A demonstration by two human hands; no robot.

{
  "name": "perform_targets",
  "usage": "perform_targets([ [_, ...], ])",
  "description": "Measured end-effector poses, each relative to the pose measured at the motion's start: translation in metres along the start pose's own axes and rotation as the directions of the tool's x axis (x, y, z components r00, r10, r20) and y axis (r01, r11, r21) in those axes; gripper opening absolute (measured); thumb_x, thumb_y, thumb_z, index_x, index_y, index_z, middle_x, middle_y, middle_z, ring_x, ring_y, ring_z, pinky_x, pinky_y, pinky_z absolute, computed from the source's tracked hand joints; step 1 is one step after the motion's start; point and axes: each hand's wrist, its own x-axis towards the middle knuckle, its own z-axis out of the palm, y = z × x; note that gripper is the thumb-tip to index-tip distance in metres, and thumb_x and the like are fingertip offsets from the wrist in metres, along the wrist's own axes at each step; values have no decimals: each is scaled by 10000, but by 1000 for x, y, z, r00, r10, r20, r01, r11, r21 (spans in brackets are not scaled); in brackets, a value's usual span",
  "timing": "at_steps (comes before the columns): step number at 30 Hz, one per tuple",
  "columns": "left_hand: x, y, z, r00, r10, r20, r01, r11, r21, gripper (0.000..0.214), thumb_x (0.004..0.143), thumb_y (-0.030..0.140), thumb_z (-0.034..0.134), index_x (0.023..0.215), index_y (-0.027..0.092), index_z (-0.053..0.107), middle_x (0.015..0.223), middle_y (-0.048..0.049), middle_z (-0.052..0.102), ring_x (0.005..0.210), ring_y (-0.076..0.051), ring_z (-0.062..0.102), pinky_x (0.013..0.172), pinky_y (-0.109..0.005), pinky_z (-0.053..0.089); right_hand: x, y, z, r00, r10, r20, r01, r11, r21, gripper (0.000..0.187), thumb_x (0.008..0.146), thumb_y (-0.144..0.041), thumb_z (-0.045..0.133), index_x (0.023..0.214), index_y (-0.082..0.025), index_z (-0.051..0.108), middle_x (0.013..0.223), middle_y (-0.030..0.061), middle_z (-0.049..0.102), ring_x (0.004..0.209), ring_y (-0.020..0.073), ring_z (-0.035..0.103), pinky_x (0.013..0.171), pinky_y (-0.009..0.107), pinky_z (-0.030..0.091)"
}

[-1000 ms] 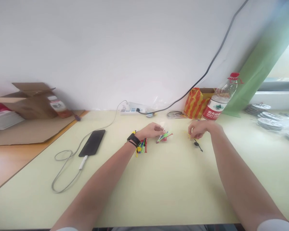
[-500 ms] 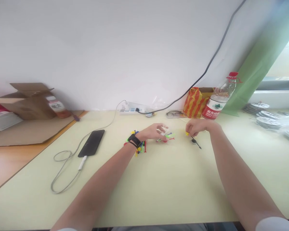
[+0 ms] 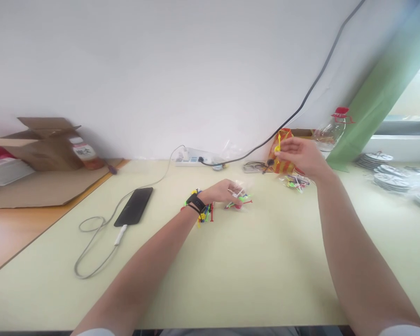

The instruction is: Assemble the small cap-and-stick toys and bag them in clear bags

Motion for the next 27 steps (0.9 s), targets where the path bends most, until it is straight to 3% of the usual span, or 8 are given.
perform_targets([
  [2,0,2,0,1000,8,12,-8,1000,16,382,533,348,913,816,140,764,787,-28,719,745,-191,648,672,-265,465,0,-12,10,993,-103,-61,108,990,94,354,755,-408,863,1017,-249,686,1011,87,777,929,287,740,854,455,628],
  [4,0,4,0,1000,21,9,-22,999,34,349,554,367,899,768,141,740,742,-14,693,710,-182,626,649,-271,453,-1,-24,24,984,-174,-47,179,978,111,349,753,-391,864,1005,-232,682,975,85,770,870,261,736,798,418,634],
  [11,1,7,3,998,-4,-59,6,999,32,268,674,343,811,832,166,687,797,-12,675,723,-164,632,636,-260,449,-13,-41,71,944,-315,99,328,927,-180,158,837,-268,747,977,-224,686,862,34,749,752,187,699,711,312,585],
  [19,0,11,-4,997,-29,-65,32,999,35,242,714,342,785,843,164,684,770,-36,708,662,-157,633,575,-252,436,-15,-44,72,937,-313,157,343,909,-235,165,829,-210,693,990,-229,662,798,13,711,718,173,670,666,277,530],
  [27,1,8,-13,998,65,-18,-65,998,22,361,729,364,817,1000,144,723,815,-47,731,737,-171,674,661,-273,500,-12,-34,72,941,-215,262,308,866,-394,187,808,-175,653,978,-236,610,754,-1,666,704,174,635,622,259,461],
])
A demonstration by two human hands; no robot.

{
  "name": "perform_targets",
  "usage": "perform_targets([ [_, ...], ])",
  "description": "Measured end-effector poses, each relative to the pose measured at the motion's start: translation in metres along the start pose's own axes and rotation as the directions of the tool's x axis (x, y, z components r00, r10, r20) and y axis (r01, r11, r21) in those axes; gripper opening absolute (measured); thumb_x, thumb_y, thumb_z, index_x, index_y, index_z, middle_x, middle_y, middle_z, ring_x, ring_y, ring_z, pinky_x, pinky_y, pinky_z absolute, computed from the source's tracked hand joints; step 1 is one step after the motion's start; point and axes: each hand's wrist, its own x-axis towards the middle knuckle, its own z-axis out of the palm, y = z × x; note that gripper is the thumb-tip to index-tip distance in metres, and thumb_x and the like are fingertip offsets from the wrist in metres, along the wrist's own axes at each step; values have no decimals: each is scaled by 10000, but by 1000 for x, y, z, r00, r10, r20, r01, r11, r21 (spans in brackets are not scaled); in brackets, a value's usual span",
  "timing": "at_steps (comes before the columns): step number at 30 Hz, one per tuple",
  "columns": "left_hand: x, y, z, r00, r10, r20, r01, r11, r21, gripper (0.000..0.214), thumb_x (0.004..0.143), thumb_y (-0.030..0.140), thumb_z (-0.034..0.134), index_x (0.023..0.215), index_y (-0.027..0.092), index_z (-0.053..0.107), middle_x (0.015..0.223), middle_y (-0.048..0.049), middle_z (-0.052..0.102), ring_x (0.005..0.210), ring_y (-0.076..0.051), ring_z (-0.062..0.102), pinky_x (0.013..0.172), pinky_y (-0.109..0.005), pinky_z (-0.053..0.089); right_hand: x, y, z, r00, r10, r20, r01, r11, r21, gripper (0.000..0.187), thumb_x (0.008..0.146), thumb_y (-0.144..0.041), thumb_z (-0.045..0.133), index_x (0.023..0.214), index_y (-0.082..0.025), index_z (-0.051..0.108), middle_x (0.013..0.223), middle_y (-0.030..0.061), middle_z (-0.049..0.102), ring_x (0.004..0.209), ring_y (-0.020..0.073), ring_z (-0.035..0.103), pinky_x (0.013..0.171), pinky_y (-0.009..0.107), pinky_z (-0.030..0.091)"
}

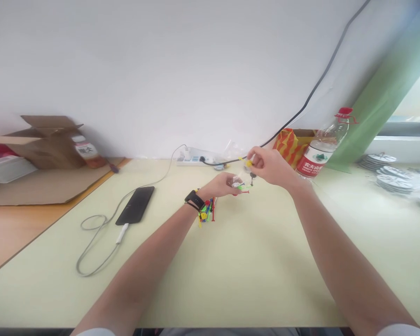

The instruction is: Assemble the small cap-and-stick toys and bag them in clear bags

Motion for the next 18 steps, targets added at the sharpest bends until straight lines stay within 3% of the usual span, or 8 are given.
perform_targets([
  [3,1,-6,-2,1000,4,-31,-2,998,55,429,721,372,828,1070,141,731,802,-39,727,734,-175,672,657,-278,493,-2,1,-7,999,14,42,-10,995,-102,170,814,-167,624,966,-237,591,736,-1,638,693,178,607,597,262,429],
  [6,2,-9,-3,999,0,-45,5,995,97,453,713,381,838,1081,137,739,770,-31,717,710,-172,658,622,-272,470,-4,0,-15,999,34,-9,-35,988,-150,128,830,-183,616,944,-234,590,755,9,646,720,189,616,625,277,446],
  [11,-1,-7,-1,998,-43,-37,42,998,-37,493,693,353,871,1118,140,740,910,-69,754,815,-195,699,716,-296,516,-4,-3,-16,994,73,-79,-63,991,121,132,866,-306,682,960,-233,627,819,37,715,726,199,670,643,302,526],
  [14,-1,-5,3,996,-78,-48,72,992,-106,509,681,346,882,1127,146,741,1018,-89,744,820,-178,684,650,-261,486,-1,-7,-10,990,128,-62,-105,953,283,192,860,-356,717,983,-234,633,869,53,743,714,203,691,601,304,544],
  [16,0,-5,5,995,-84,-53,78,990,-114,474,681,346,878,1092,150,746,987,-74,730,774,-151,647,592,-239,441,0,-10,-6,988,144,-53,-120,942,313,191,858,-350,722,980,-232,635,879,53,754,700,199,696,596,305,546],
  [18,2,-6,7,995,-83,-58,76,990,-119,445,681,346,875,1060,153,744,917,-53,712,728,-131,609,574,-234,419,1,-12,-3,987,142,-74,-120,963,242,161,850,-328,724,950,-228,648,850,46,758,681,194,690,595,304,531],
])
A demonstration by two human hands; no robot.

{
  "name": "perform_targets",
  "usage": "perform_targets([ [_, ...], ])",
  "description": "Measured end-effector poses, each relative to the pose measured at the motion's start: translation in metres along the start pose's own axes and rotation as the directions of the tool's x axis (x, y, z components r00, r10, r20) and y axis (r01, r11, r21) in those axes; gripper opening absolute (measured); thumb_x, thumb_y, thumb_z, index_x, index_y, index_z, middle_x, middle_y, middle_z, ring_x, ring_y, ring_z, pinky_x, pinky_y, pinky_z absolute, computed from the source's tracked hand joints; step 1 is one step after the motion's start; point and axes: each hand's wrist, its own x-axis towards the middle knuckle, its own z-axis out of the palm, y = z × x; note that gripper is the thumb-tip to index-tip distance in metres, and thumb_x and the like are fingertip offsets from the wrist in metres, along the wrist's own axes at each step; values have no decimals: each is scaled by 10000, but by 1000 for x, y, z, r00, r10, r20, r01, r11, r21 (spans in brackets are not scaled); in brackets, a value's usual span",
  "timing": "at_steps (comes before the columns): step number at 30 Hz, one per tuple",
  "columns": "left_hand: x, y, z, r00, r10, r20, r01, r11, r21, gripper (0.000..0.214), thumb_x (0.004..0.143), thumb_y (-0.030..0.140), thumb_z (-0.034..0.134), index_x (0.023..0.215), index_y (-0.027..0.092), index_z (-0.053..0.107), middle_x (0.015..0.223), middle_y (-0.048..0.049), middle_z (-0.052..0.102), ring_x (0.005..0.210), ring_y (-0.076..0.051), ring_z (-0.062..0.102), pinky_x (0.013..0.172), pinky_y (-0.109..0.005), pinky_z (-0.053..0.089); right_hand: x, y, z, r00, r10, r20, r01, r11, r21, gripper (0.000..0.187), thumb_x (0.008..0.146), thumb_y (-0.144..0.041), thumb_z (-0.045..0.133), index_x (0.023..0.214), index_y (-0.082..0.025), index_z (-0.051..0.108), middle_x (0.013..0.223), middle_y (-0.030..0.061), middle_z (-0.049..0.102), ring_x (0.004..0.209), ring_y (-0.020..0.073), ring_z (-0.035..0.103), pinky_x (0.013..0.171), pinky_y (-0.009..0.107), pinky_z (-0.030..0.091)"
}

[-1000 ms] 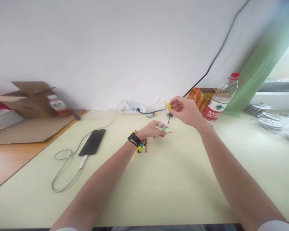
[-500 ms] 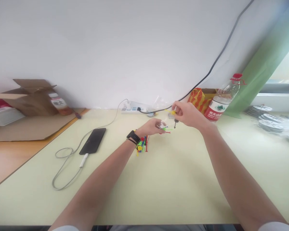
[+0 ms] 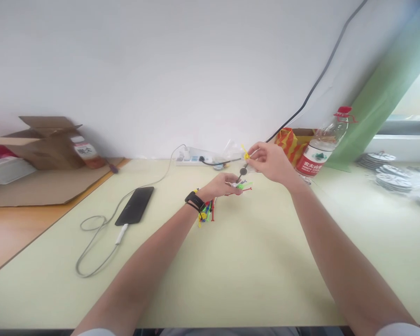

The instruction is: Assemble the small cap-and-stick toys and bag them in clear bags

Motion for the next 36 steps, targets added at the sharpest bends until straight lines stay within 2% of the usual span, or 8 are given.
perform_targets([
  [3,2,-2,2,1000,-10,-30,9,1000,-23,449,646,348,893,1012,154,721,850,-32,691,695,-123,587,579,-240,422,0,-2,3,1000,-7,-12,6,995,-100,131,841,-314,722,921,-225,667,813,39,764,646,188,669,578,301,501],
  [9,4,-1,9,998,-3,-65,0,999,-53,414,660,359,877,914,167,612,787,1,616,674,-118,564,554,-235,391,1,-7,18,987,139,-85,-143,988,-51,142,848,-316,702,952,-233,652,841,43,785,636,195,674,533,294,466],
  [13,5,-3,11,991,29,-134,-32,999,-18,392,648,329,883,876,174,605,764,19,582,665,-115,531,595,-254,422,0,-7,23,988,134,-76,-148,959,-240,82,829,-224,686,905,-240,658,836,37,787,742,224,694,588,307,445],
  [19,8,-13,8,992,45,-118,-36,997,73,456,662,313,858,1073,160,733,948,-49,731,804,-173,643,706,-280,495,1,-9,5,993,53,-102,-92,902,-423,106,836,-209,673,926,-247,715,890,39,785,792,237,672,625,323,419],
  [23,8,-18,7,997,35,-74,-29,997,78,444,662,285,859,1069,141,753,966,-86,760,787,-184,683,686,-277,516,-3,-12,-13,997,40,-71,-67,896,-439,98,853,-248,679,895,-263,766,883,33,770,737,220,640,612,329,407],
  [27,9,-19,7,997,63,-45,-59,995,85,404,655,252,863,1031,139,767,981,-95,773,787,-181,700,713,-276,538,-8,-13,-28,996,29,87,5,933,-360,149,887,-290,655,796,-242,763,772,29,722,621,181,575,572,321,390],
  [30,10,-20,7,995,88,-38,-84,992,94,394,657,251,863,1023,137,771,987,-93,773,806,-184,700,732,-279,544,-10,-14,-32,985,21,170,32,951,-306,212,928,-305,596,799,-239,751,693,15,672,561,163,514,538,317,360],
  [36,10,-22,8,994,112,-11,-110,989,101,440,665,303,877,1056,134,767,978,-87,759,765,-163,670,690,-265,530,-8,-18,-15,995,-28,99,59,945,-323,119,893,-230,589,961,-234,687,790,25,695,651,178,581,580,296,399],
])
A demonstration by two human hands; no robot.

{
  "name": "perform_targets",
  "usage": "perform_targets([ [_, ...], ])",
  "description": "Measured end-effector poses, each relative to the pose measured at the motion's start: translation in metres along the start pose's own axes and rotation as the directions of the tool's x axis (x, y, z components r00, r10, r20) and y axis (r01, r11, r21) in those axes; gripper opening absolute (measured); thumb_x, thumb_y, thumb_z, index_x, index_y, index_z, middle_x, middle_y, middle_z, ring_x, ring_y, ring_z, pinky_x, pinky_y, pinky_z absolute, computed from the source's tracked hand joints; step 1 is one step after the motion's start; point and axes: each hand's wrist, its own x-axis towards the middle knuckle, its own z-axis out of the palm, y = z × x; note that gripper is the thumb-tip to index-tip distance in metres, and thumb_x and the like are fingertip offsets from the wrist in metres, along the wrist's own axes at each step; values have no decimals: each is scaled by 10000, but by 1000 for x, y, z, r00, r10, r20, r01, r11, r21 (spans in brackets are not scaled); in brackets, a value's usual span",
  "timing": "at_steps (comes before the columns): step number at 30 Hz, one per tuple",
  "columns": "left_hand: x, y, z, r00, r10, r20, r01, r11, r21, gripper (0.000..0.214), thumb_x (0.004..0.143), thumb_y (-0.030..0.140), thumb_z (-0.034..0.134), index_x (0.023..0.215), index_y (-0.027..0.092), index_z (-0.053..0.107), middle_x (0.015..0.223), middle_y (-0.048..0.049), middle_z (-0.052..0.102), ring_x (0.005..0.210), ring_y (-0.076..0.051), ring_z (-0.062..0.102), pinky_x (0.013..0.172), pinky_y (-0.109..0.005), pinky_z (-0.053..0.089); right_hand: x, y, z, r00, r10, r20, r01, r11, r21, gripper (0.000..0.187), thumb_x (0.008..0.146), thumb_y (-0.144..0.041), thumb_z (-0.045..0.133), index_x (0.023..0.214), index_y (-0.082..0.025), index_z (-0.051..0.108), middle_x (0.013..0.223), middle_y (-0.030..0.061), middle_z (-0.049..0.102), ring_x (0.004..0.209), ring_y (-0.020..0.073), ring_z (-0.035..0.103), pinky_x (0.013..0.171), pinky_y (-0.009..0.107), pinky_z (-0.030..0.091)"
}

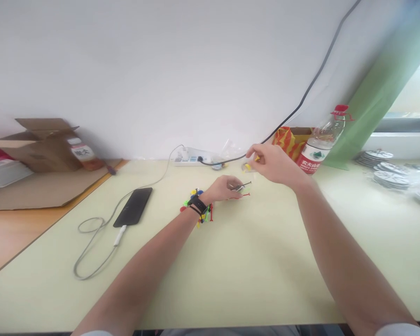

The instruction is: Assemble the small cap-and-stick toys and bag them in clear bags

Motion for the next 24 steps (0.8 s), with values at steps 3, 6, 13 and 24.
perform_targets([
  [3,-1,2,1,999,33,19,-33,999,11,462,672,348,882,1063,135,763,1002,-92,753,742,-146,652,658,-249,513,3,-1,14,999,10,34,-7,995,-95,96,839,-171,610,901,-232,649,802,20,708,684,180,601,594,293,390],
  [6,-2,5,2,998,62,12,-62,996,60,487,670,385,892,1068,140,756,1044,-98,747,754,-145,649,653,-244,503,6,0,25,999,24,42,-14,975,-223,135,775,-115,630,844,-231,630,833,23,725,721,191,616,609,297,369],
  [13,-2,9,1,1000,27,8,-28,998,57,456,706,395,868,1070,154,734,889,-43,733,699,-146,655,633,-254,483,10,-2,36,999,38,2,-36,946,-322,145,776,-109,645,846,-233,667,824,51,751,775,239,647,626,317,364],
  [24,-3,11,3,1000,8,-11,-8,998,63,428,713,390,835,1049,148,727,737,5,666,654,-147,627,602,-245,458,8,-1,24,982,183,49,-185,982,45,215,846,-112,572,960,-211,724,826,24,784,696,166,667,580,257,429],
])
